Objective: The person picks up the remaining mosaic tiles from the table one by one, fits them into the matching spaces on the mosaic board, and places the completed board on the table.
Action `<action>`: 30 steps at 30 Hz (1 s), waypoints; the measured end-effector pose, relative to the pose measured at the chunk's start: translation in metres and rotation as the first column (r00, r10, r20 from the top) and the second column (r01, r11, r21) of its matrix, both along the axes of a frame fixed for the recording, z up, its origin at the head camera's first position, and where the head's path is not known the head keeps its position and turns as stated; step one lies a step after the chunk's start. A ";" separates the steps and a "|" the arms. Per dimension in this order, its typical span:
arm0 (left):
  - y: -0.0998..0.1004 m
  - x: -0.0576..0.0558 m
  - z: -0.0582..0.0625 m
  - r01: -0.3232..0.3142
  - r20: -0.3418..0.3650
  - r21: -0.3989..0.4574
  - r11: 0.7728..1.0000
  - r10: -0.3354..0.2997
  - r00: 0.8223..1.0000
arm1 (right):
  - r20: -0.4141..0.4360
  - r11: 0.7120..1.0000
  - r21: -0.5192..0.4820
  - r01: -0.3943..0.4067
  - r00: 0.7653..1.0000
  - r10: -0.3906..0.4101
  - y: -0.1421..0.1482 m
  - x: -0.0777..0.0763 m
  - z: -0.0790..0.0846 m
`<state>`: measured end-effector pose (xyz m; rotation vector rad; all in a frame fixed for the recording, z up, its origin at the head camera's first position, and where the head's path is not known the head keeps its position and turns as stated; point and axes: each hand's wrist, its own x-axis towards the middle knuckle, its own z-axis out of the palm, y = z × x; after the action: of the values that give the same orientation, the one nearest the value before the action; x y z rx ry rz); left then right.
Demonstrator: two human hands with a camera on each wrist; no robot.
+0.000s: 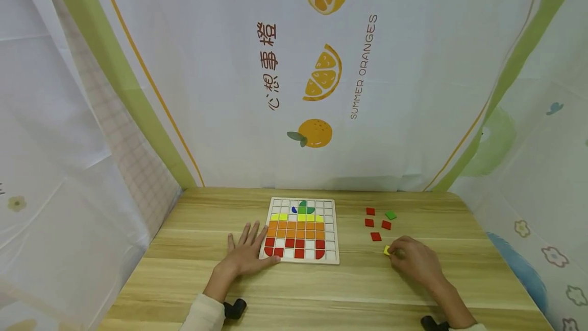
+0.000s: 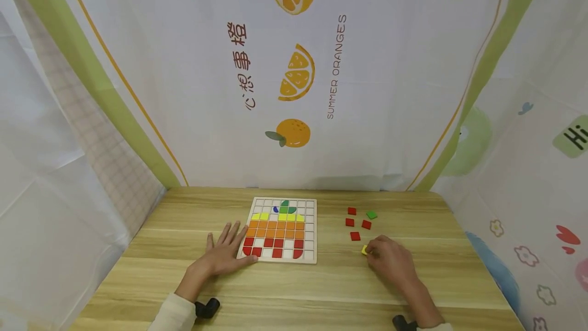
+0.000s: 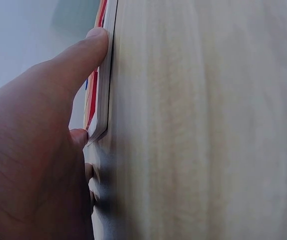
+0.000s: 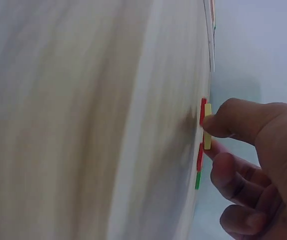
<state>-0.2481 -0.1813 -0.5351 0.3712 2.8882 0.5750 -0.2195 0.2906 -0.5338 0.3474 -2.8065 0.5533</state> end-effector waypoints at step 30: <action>-0.001 -0.001 0.000 -0.010 0.017 -0.027 1.000 0.011 1.000 | -0.095 0.989 -0.079 -0.124 0.989 0.116 -0.075 -0.028 0.012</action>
<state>-0.2490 -0.1821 -0.5356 0.3460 2.8803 0.5382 -0.2478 0.2155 -0.5213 0.5135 -2.6789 0.6627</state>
